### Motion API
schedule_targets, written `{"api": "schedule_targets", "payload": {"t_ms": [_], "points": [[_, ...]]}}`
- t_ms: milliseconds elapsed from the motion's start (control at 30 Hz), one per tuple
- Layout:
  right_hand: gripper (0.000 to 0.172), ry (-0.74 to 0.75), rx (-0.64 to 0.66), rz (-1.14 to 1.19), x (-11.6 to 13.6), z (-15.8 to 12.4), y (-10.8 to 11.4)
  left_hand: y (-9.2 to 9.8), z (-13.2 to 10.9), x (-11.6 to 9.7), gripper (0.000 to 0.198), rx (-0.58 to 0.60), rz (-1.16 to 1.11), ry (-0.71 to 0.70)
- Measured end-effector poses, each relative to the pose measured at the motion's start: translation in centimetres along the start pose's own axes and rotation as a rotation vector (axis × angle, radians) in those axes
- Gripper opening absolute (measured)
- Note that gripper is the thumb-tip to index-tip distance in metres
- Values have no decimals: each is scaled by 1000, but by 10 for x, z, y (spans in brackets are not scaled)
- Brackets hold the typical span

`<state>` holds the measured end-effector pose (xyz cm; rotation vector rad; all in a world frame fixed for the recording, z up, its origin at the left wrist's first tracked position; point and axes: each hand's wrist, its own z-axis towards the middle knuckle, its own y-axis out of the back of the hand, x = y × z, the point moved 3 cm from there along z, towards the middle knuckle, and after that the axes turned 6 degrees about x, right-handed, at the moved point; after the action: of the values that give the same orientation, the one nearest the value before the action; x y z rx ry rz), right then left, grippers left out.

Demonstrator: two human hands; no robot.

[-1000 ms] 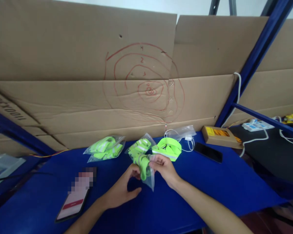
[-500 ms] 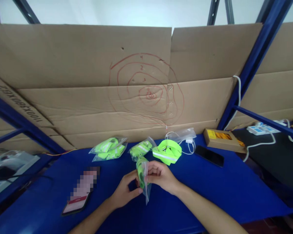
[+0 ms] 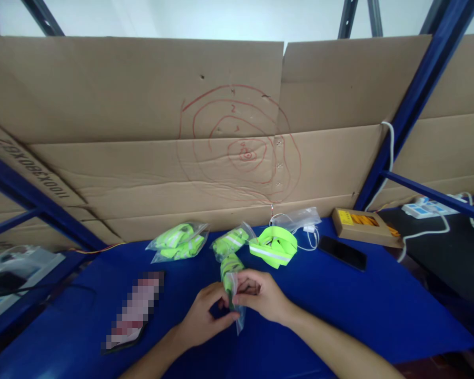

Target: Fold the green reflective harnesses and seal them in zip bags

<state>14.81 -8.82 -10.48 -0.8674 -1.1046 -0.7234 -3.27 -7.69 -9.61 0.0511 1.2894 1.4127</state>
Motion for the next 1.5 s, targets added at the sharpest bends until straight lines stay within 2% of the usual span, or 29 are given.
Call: {"api": "schedule_targets", "payload": {"t_ms": [233,500,667,833,967,1033,1100,1200,1267,1367,1500], "points": [[45,15,-13,-59,4,1,6,7,8,-4,22,134,-318,105],[39,-22,-15,-41,3,1,6,8,10,-6,18,101,-374,108],[32,2,-35,-131,8,-1,1,7,10,-7,14,122,-343,101],[24,70,-149,-410,8,-6,-11,-2,10,-13,9,17,-149,80],[26,68,-283,-580,3,-8,-15,-8,10,-15,12,-1,-148,122],[25,85,-354,-600,6,-9,-9,0,10,-13,16,-61,-140,138],[23,102,-405,-583,11,-8,1,14,10,-8,17,-189,-143,181],[17,79,-375,-499,18,-3,18,32,9,7,15,-411,-372,327],[25,-20,-331,-330,14,2,26,37,9,17,16,-495,-561,398],[48,-185,-335,-142,-3,8,35,36,11,23,19,-535,-726,419],[58,-299,-341,-101,-18,10,38,29,15,27,20,-566,-1228,450]]}}
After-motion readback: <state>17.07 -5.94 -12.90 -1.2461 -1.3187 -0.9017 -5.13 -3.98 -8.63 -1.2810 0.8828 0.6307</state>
